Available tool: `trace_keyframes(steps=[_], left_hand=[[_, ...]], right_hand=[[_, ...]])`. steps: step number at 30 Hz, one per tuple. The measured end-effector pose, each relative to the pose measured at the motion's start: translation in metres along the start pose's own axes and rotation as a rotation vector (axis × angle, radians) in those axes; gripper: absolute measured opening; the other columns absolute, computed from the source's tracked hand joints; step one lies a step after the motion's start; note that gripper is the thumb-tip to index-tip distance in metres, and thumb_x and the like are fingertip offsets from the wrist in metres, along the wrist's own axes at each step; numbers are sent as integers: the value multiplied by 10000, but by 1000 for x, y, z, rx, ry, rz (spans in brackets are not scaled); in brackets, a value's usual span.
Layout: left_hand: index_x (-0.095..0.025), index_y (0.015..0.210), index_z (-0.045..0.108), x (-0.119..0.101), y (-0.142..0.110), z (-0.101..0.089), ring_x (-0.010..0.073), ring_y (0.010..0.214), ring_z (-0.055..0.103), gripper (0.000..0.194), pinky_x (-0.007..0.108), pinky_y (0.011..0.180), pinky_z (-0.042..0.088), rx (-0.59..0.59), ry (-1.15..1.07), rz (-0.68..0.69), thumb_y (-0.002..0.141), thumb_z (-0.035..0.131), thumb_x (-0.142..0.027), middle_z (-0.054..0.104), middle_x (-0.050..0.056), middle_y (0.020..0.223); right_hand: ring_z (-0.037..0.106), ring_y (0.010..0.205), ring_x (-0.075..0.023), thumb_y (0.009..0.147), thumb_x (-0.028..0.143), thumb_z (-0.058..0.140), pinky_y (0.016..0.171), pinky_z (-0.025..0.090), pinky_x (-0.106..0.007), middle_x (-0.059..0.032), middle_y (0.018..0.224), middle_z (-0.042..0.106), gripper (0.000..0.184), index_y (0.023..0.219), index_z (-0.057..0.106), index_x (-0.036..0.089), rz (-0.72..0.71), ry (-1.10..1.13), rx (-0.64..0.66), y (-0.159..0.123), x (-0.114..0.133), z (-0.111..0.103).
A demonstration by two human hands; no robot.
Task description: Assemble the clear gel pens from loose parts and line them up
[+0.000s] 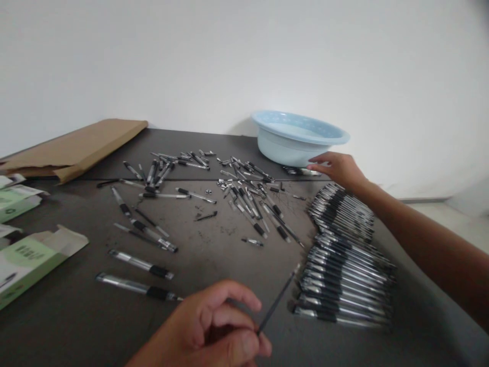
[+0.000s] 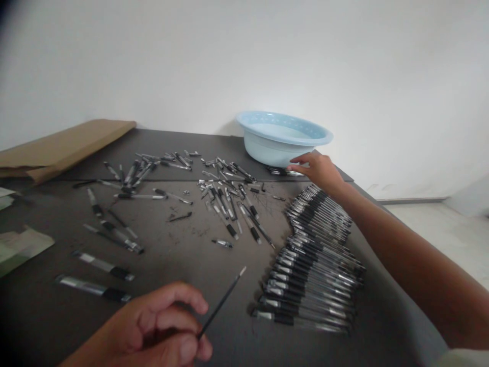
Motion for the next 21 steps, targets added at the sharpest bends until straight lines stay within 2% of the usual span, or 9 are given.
trace_keyframes(steps=[2, 5, 9, 12, 15, 18, 21], left_hand=[[-214, 1099, 631, -10, 0, 2, 186, 745, 754, 443, 202, 506, 525, -35, -76, 63, 859, 840, -521, 809, 52, 939], [-179, 1107, 657, -22, 1, -2, 198, 754, 749, 409, 205, 484, 532, -110, -107, 159, 875, 832, -467, 788, 82, 953], [-161, 1257, 679, -32, -3, -10, 188, 792, 724, 428, 206, 507, 524, -236, -75, 246, 923, 789, -405, 747, 93, 1007], [-153, 1267, 694, -35, -7, -7, 191, 829, 712, 424, 215, 536, 533, -220, -59, 280, 940, 766, -412, 723, 89, 1010], [-132, 1153, 719, -34, -8, 0, 201, 851, 712, 363, 227, 571, 544, -138, -31, 301, 951, 748, -433, 717, 84, 954], [-132, 1094, 708, -32, -7, 6, 208, 875, 722, 341, 228, 594, 543, -49, -20, 339, 956, 740, -442, 724, 80, 935], [-135, 1077, 700, -31, -8, 9, 212, 904, 732, 325, 228, 612, 543, 3, -23, 364, 957, 736, -435, 740, 82, 950]], right_hand=[[749, 830, -274, 923, 567, 700, 827, 568, -424, -98, 1048, 831, 395, 1102, 836, 242, 51, 10, -102, -19, 20, -26], [751, 873, -269, 962, 570, 664, 817, 573, -406, -104, 1018, 830, 417, 1142, 823, 230, 133, 99, -281, -56, 55, -63], [752, 857, -272, 936, 592, 693, 784, 595, -422, -64, 976, 819, 404, 1197, 798, 303, 190, 229, -260, -103, 105, -81], [737, 801, -264, 921, 573, 716, 750, 591, -424, -42, 967, 815, 356, 1194, 791, 357, 176, 241, -192, -128, 138, -81], [717, 728, -244, 951, 571, 662, 642, 566, -381, -31, 904, 807, 350, 1222, 777, 383, 75, 217, -36, -137, 168, -70], [741, 758, -235, 952, 575, 632, 620, 572, -351, -19, 964, 828, 347, 1194, 798, 389, -22, 190, 203, -134, 192, -49], [760, 808, -228, 948, 538, 636, 670, 573, -331, -4, 1010, 836, 323, 1162, 816, 377, -89, 124, 370, -119, 206, -26]])
Point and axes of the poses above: each hand's wrist, its own y-axis towards the middle knuckle, its own z-axis out of the palm, x = y × z, the point moved 6 cm from there along y, towards the middle knuckle
